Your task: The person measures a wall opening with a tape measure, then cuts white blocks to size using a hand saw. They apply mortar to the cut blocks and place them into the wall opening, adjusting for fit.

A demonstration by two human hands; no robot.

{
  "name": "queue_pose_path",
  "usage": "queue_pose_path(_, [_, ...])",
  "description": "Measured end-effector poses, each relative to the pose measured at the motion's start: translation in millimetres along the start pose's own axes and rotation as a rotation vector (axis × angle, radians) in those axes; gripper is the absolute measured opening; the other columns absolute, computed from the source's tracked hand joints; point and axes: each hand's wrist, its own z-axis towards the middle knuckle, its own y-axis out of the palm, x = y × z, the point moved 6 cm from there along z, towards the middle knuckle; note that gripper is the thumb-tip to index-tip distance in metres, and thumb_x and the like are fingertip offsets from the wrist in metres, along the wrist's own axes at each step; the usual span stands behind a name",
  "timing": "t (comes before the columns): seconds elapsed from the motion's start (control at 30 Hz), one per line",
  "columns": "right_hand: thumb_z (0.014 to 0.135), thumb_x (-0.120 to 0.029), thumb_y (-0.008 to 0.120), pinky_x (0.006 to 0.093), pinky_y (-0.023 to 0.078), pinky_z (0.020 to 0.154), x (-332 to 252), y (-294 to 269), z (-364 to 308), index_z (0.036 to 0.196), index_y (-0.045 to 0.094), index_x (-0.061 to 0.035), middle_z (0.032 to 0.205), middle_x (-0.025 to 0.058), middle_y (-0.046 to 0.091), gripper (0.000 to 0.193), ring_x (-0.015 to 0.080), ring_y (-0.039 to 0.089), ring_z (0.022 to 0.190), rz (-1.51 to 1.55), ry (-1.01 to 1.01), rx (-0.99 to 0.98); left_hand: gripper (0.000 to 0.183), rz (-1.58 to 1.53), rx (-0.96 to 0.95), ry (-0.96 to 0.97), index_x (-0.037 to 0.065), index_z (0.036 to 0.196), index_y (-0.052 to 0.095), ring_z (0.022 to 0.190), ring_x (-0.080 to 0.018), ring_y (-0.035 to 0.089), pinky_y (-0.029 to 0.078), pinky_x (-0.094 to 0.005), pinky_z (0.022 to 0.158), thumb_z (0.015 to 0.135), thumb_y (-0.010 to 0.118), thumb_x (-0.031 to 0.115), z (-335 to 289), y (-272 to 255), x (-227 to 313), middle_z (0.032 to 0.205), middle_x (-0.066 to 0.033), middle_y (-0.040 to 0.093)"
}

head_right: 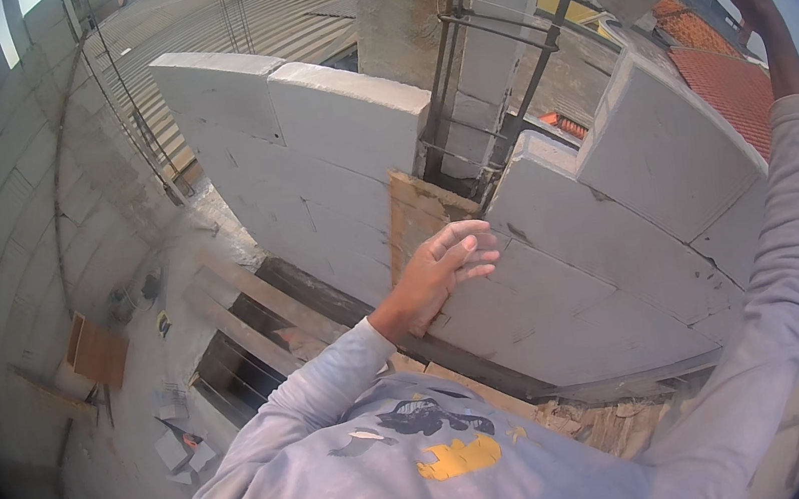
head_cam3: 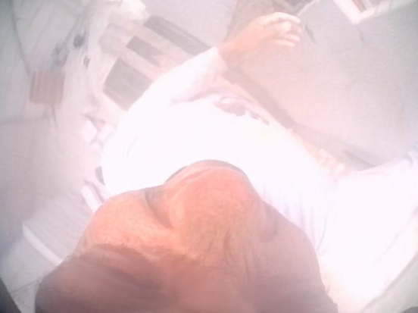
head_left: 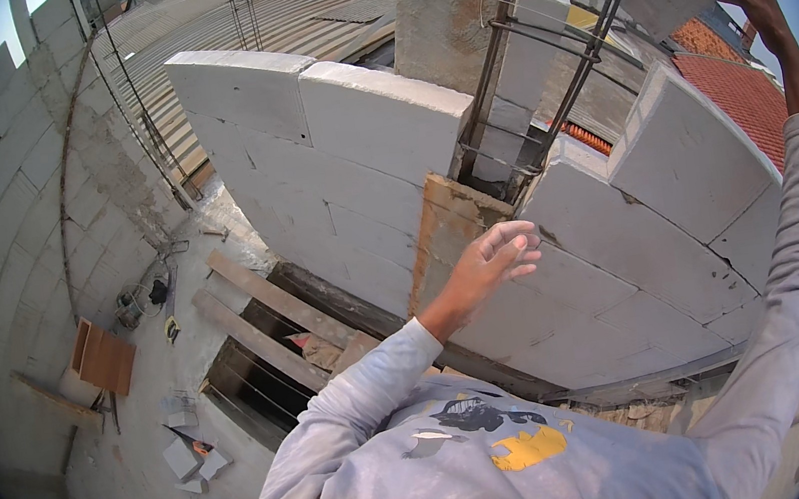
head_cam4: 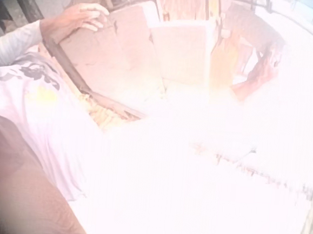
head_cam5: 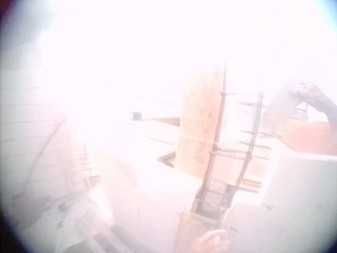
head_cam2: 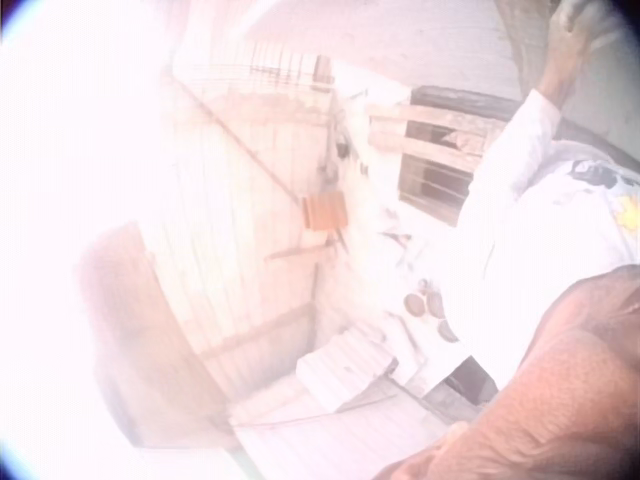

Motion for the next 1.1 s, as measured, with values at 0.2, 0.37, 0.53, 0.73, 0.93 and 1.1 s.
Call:
queue_pose_path(0.2, [0.095,-0.055,0.069,0.0389,0.059,0.093,28.5,96.8,18.2,0.156,0.047,-0.005,0.13,0.0144,0.066,0.082,0.0231,0.068,0.113,0.072,0.027,-0.187,0.041,0.145,0.128,0.088,-0.001,0.14,0.054,0.122,-0.0206,0.063,0.053,-0.0365,0.108,0.109,0.058,0.025,14.3,-4.7,-5.1,0.131,-0.0125,0.061])
queue_pose_path(0.37, [0.091,-0.057,0.072,0.0432,0.063,0.092,29.9,129.9,11.5,0.155,0.047,-0.0049,0.13,0.0193,0.067,0.086,0.0301,0.07,0.111,0.048,0.04,-0.314,0.04,0.379,0.211,0.288,-0.003,0.136,0.057,0.119,-0.0198,0.065,0.051,-0.0348,0.108,0.107,0.062,0.024,33.9,-7.5,17.7,0.126,-0.0129,0.065])
queue_pose_path(0.53, [0.096,-0.049,0.07,0.0405,0.063,0.091,24.5,145.7,-11.7,0.15,0.052,-0.0039,0.13,0.0175,0.066,0.072,0.0261,0.069,0.115,0.115,0.083,-0.396,0.038,0.74,0.261,0.594,-0.002,0.133,0.06,0.122,-0.0233,0.065,0.052,-0.0368,0.108,0.104,0.067,0.022,53.2,24.7,100.9,0.128,-0.0159,0.067])
queue_pose_path(0.73, [0.094,-0.052,0.071,0.0388,0.064,0.085,15.9,160.4,-22.1,0.146,0.056,-0.0035,0.122,0.017,0.069,0.072,0.025,0.07,0.108,0.164,0.047,-0.506,0.062,1.309,0.129,1.309,-0.004,0.14,0.051,0.131,-0.04,0.05,0.042,-0.0469,0.109,0.095,0.074,0.033,107.8,119.1,236.6,0.138,-0.0271,0.054])
queue_pose_path(0.93, [0.094,-0.052,0.071,0.0367,0.064,0.083,16.6,173.3,-26.3,0.139,0.058,-0.0005,0.12,0.0164,0.069,0.07,0.0235,0.071,0.103,0.195,-0.003,-0.493,0.089,1.361,0.452,1.37,-0.003,0.156,0.038,0.15,-0.0511,0.027,0.024,-0.0583,0.124,0.089,0.078,0.04,191.4,158.5,270.3,0.156,-0.0379,0.035])
queue_pose_path(1.1, [0.093,-0.054,0.071,0.0378,0.063,0.085,4.8,173.6,-17.9,0.14,0.056,0.0,0.119,0.0168,0.069,0.073,0.0251,0.072,0.102,0.187,-0.076,-0.483,0.098,1.623,0.639,1.271,0.002,0.157,0.038,0.149,-0.0538,0.027,0.022,-0.0633,0.123,0.082,0.083,0.046,185.4,163.5,296.0,0.156,-0.0385,0.034])
